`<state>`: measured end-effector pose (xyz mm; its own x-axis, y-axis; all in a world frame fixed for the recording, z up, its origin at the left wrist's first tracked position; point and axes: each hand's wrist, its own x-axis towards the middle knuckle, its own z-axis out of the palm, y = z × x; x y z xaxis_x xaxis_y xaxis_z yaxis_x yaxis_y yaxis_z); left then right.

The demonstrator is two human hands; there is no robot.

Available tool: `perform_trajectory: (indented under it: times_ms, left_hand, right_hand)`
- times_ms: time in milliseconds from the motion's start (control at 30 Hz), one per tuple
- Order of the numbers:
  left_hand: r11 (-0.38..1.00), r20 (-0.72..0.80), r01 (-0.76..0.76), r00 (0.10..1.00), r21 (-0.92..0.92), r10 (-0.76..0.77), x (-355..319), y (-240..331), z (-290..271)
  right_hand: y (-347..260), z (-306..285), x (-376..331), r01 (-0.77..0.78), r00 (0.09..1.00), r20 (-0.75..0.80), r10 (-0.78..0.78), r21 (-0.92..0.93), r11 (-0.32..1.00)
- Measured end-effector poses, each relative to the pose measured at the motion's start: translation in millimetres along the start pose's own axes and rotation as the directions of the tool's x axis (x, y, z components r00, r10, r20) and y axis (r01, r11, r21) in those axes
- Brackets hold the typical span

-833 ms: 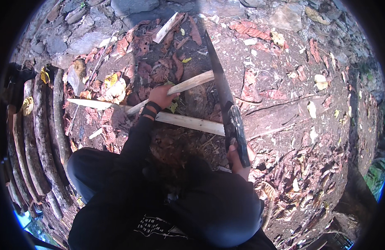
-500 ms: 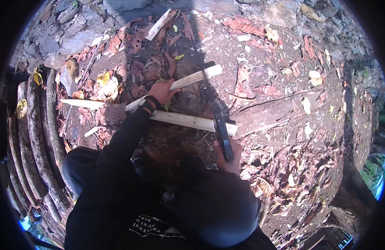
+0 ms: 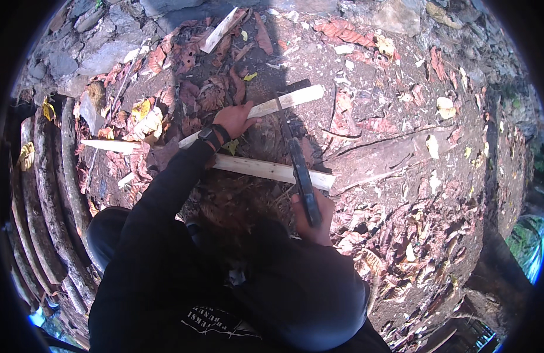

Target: The person sits on the ground and uses a hand saw to cut a piece of light-colored wood into smaller sections. They hold the wood steady with one hand while sawing with the other, periodically adjusting the wood's position to complete the cuts.

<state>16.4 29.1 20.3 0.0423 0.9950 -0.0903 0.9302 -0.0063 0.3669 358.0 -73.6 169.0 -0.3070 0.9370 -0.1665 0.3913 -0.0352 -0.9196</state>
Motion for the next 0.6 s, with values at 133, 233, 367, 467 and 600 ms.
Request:
perform_trajectory:
  times_ms: [133,233,367,467,600]
  left_hand:
    - [0.992,0.034,0.107,0.994,-0.062,-0.105,-3.3,11.8,-11.0]
    - [0.978,0.022,0.188,0.982,-0.095,-0.187,-11.9,11.1,-27.2]
    - [0.972,0.085,0.225,0.972,-0.061,-0.219,-26.7,-15.2,-22.9]
    - [0.979,0.119,0.169,0.981,-0.113,-0.156,-25.3,-19.5,-17.5]
    - [0.979,0.165,0.158,0.977,-0.128,-0.136,-15.3,-13.1,-17.7]
  right_hand:
    - [10.7,0.4,1.9,0.0,1.0,-0.019,0.001,0.019,1.0]
    - [9.2,-0.6,3.3,-0.055,0.998,-0.002,0.055,0.024,0.998]
    - [11.1,0.5,6.3,-0.043,0.999,0.01,0.044,-0.012,0.999]
    - [7.5,0.4,4.4,-0.063,0.998,-0.006,0.064,0.095,0.993]
    - [10.2,-7.2,2.1,0.003,1.0,-0.007,-0.003,0.01,1.0]
